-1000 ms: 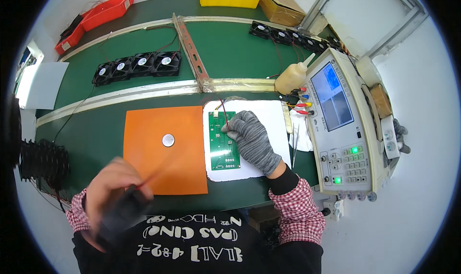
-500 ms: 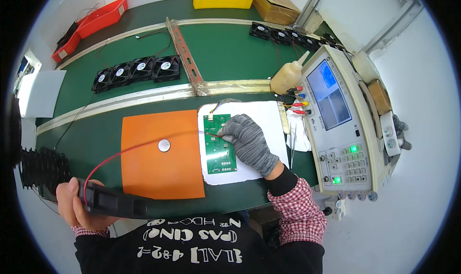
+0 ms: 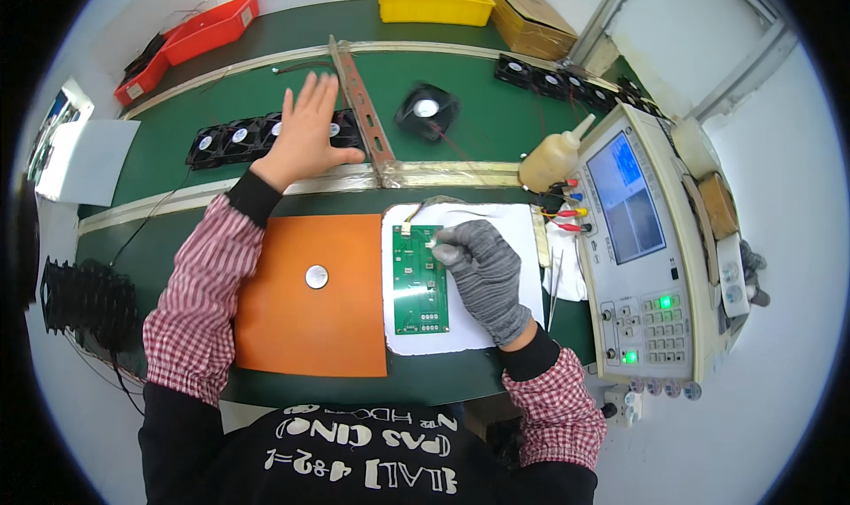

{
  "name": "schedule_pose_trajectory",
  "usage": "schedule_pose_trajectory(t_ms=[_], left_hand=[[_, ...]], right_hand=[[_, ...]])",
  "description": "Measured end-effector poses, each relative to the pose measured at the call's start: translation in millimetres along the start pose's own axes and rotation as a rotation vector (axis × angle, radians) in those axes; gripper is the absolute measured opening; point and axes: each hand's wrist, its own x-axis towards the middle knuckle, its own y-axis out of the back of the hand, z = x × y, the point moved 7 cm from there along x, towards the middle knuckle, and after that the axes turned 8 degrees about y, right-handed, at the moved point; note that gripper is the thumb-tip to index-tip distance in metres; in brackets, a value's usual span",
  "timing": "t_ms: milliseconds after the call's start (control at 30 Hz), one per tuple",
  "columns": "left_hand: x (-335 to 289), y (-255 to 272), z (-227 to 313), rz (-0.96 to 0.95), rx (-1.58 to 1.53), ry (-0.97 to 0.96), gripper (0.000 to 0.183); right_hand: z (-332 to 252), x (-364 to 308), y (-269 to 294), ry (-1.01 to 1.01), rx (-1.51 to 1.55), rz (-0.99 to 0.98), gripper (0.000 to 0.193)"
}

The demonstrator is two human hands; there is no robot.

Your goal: The person tests small black cooling fans by connecting them to a green circuit board using red and black wires. They pick up a fan, connect the wires to the board, and place the fan on the table. This process is repeated for multiple fans throughout the clip.

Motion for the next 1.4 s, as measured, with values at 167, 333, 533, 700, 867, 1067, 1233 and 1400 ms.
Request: schedule_pose_trajectory(t_ms=[167,333,533,700,867,1067,1233,1400], left_hand=[[-11,27,30,-0.077,-0.323,-0.091,0.077],[-124,104,122,-0.094,-0.449,-0.839,0.065],[-110,164,19,0.331,-0.133,-0.227,0.065],[-133,155,-12,0.467,-0.251,0.079,0.083],[-157,100,46,-0.072,-0.493,-0.17,0.098],[-165,68,53,-0.348,-0.504,-0.172,0.099],[-167,68,52,-0.339,-0.486,-0.174,0.099],[-167,73,52,-0.29,-0.487,-0.182,0.096]], right_hand=[[-22,-4,13,0.333,-0.227,0.079,0.035],[-65,-9,-18,0.62,-0.266,-0.172,0.072],[-39,0,0,0.468,-0.533,-0.055,0.038],[-5,2,-1,0.049,-0.328,-0.18,0.013],[30,-16,-9,-0.539,0.292,-0.121,0.011],[20,-11,-16,-0.257,0.143,-0.19,0.012],[17,-7,-15,-0.209,0.02,-0.228,0.015],[27,-9,-18,-0.215,0.064,-0.26,0.015]])
